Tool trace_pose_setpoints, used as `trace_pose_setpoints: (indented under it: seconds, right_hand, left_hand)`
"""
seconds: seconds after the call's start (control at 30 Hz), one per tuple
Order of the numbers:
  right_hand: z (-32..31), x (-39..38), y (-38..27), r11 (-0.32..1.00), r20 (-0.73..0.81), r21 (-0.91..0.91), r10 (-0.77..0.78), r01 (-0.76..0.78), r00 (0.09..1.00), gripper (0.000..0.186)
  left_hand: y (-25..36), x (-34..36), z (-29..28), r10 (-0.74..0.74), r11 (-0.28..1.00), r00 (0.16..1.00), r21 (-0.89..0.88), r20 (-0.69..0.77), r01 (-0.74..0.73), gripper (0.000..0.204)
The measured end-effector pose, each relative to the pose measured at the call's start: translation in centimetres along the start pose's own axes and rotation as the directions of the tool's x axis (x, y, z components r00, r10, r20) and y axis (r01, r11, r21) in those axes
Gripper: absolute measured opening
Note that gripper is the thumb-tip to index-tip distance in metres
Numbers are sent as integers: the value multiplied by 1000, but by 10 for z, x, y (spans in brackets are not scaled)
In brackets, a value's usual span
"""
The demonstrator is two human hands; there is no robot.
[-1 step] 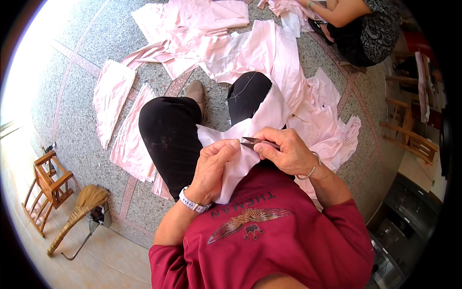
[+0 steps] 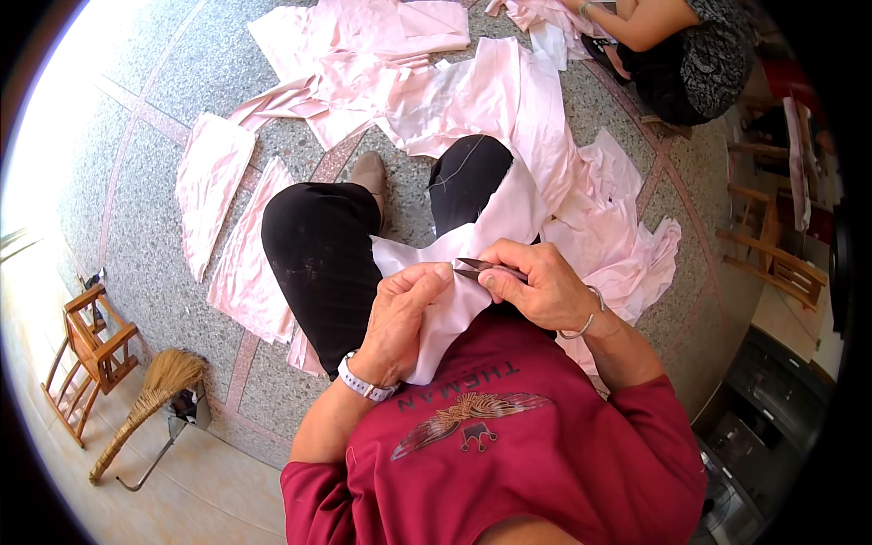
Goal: The person uses scissors to cut pieces of pink fabric while sitting on a chair.
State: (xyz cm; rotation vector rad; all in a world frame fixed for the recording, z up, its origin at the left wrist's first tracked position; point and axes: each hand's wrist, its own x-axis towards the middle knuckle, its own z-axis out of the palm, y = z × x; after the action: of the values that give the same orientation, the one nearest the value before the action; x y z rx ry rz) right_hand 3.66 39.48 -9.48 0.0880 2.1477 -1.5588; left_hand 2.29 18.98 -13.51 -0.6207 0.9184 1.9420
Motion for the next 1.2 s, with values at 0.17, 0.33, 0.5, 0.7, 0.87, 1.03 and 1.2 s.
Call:
trace_pose_setpoints:
  seconds: [0.17, 0.33, 0.5, 0.7, 0.87, 1.03, 1.2]
  right_hand:
    - [-4, 5, 13, 891, 229, 364, 196, -271, 953, 16]
    - [-1, 3, 28, 812, 364, 538, 17, -225, 931, 17]
    - [-6, 1, 16, 808, 195, 584, -45, -79, 980, 20]
    - [-12, 2, -10, 999, -32, -26, -21, 20, 999, 34]
    - [18, 3, -7, 867, -118, -399, -372, 299, 921, 28]
    - [15, 8, 2, 905, -174, -313, -353, 289, 919, 14]
    - [19, 10, 2, 908, -241, -286, -379, 308, 893, 13]
  left_hand:
    - [0, -1, 0, 45, 994, 999, 99, -6, -44, 18]
    - [-3, 1, 2, 94, 963, 996, 255, -7, -90, 18]
    - [-5, 0, 1, 68, 981, 997, 186, -41, -59, 20]
    - [-4, 1, -2, 110, 987, 993, 118, -31, -106, 20]
    - [-1, -1, 5, 121, 983, 992, 145, -25, -116, 20]
    - [-7, 1, 2, 160, 965, 985, 219, -66, -142, 18]
    - [-8, 3, 6, 198, 930, 977, 332, -80, -161, 20]
